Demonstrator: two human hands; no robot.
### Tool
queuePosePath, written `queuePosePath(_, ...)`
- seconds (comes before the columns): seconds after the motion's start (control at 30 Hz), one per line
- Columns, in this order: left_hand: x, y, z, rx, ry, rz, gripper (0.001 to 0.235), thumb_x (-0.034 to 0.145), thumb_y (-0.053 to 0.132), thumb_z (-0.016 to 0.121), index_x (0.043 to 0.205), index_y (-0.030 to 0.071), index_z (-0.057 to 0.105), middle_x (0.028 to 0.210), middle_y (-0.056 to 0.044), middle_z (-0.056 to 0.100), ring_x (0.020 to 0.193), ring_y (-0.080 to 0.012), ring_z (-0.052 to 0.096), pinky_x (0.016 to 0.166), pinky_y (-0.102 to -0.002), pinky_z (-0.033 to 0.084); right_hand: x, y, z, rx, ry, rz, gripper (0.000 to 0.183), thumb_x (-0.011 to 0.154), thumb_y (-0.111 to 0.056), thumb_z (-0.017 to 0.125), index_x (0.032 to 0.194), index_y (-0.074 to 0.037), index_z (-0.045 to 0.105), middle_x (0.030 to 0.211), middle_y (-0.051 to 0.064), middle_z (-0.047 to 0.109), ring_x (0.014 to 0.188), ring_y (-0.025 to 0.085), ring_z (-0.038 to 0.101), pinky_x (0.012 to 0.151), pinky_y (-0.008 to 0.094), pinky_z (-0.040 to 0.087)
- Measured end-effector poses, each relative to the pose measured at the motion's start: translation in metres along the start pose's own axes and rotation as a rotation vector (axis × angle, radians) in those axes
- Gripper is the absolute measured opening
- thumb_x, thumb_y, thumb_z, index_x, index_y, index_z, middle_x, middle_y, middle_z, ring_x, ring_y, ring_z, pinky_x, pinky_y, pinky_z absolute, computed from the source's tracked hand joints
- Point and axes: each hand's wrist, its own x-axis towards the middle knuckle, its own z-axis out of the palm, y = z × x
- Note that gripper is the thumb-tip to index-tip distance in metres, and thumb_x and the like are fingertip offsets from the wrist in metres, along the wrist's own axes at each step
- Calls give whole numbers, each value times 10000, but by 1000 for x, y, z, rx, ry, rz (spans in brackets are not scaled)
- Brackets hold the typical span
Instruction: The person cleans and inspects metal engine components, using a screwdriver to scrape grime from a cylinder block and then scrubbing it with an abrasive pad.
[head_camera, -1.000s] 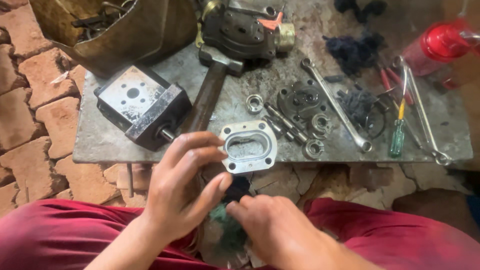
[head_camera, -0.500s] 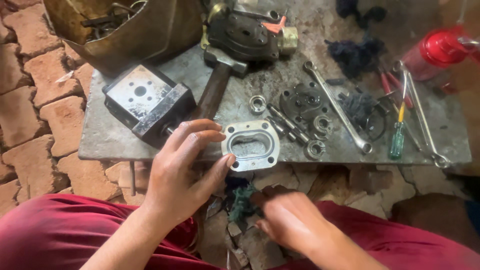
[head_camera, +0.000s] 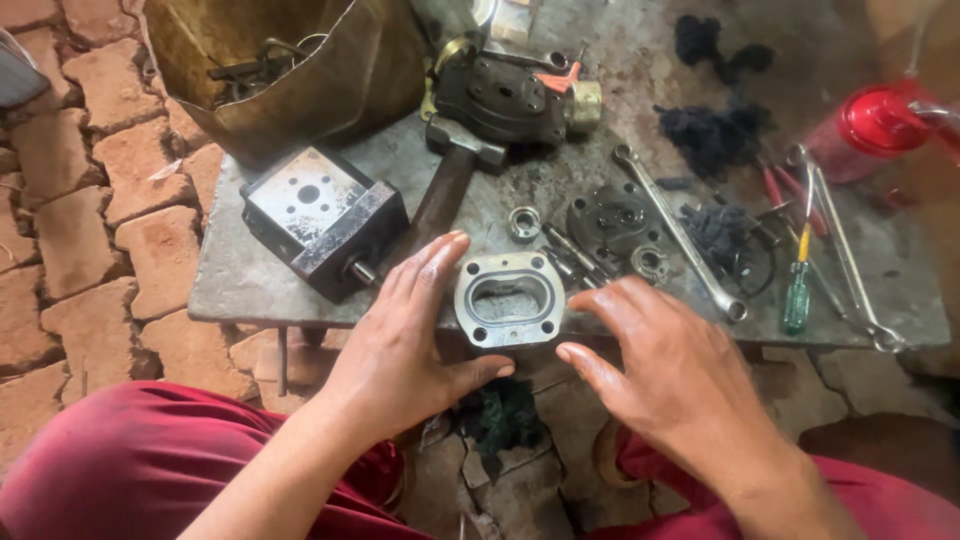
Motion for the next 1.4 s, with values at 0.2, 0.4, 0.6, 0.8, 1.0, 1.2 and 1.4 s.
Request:
queuePosePath(0.2, 2, -1, 2, -30, -96, -114, 1234, 598, 377, 963, 1548, 24, 258, 1475, -245, 449, 1374, -393, 457, 1095, -437, 415, 2, -3, -3, 10, -3, -13, 404, 779, -338, 780, 1106, -122, 681, 966, 94, 671, 902, 333, 671, 737, 441, 536)
queuePosePath(0.4, 8, -1, 7, -42, -104, -96, 1255, 592, 358, 973, 1548, 9, 238, 1480, -280, 439, 1392, -419, 424, 1106, -440, 394, 4, -1, -2, -26, -35, 21, 428, 781, -376, 769, 1127, -137, 687, 1010, 90, 705, 937, 323, 687, 772, 431, 557)
queuePosePath(0.6, 12, -2, 12, -61, -141, -105, 1265, 603, 356, 965, 1558, 9, 212, 1480, -283, 442, 1398, -422, 415, 1114, -438, 392, 13, 13, -19, -148, -104, 258, 506, 828, -494, 760, 1246, -215, 700, 1104, 56, 716, 968, 318, 698, 813, 470, 559)
queuePosePath(0.8, 17, -4, 17, -31, -181, -83, 1296, 609, 363, 965, 1561, 0, 165, 1481, -288, 416, 1389, -423, 405, 1120, -452, 372, 16, 16, -36, -141, -196, 527, 521, 842, -508, 739, 1310, -283, 696, 1134, -13, 736, 900, 246, 740, 829, 424, 561)
queuePosePath(1.0, 23, -3, 24, -11, -189, -64, 1288, 616, 371, 957, 1571, 23, 167, 1421, -250, 465, 1293, -415, 494, 1055, -456, 438, 17, 14, -35, -91, -110, 410, 533, 822, -520, 768, 1267, -234, 704, 1151, -9, 731, 865, 249, 732, 791, 421, 561)
queuePosePath(1.2, 27, -5, 26, -13, -138, -14, 1197, 617, 341, 948, 1556, 42, 270, 1323, -210, 542, 1206, -409, 571, 973, -443, 507, 17, 13, -33, -41, -88, 411, 527, 813, -503, 767, 1258, -226, 705, 1141, -14, 735, 861, 249, 734, 782, 410, 562)
queuePosePath(1.4, 16, -4, 26, -188, -24, -108, 1137, 627, 375, 958, 1521, 52, 335, 1340, -180, 576, 1223, -329, 618, 1005, -390, 520, 16, 11, -40, -34, -62, 419, 507, 807, -497, 779, 1228, -222, 719, 1127, -5, 736, 874, 260, 725, 767, 422, 556)
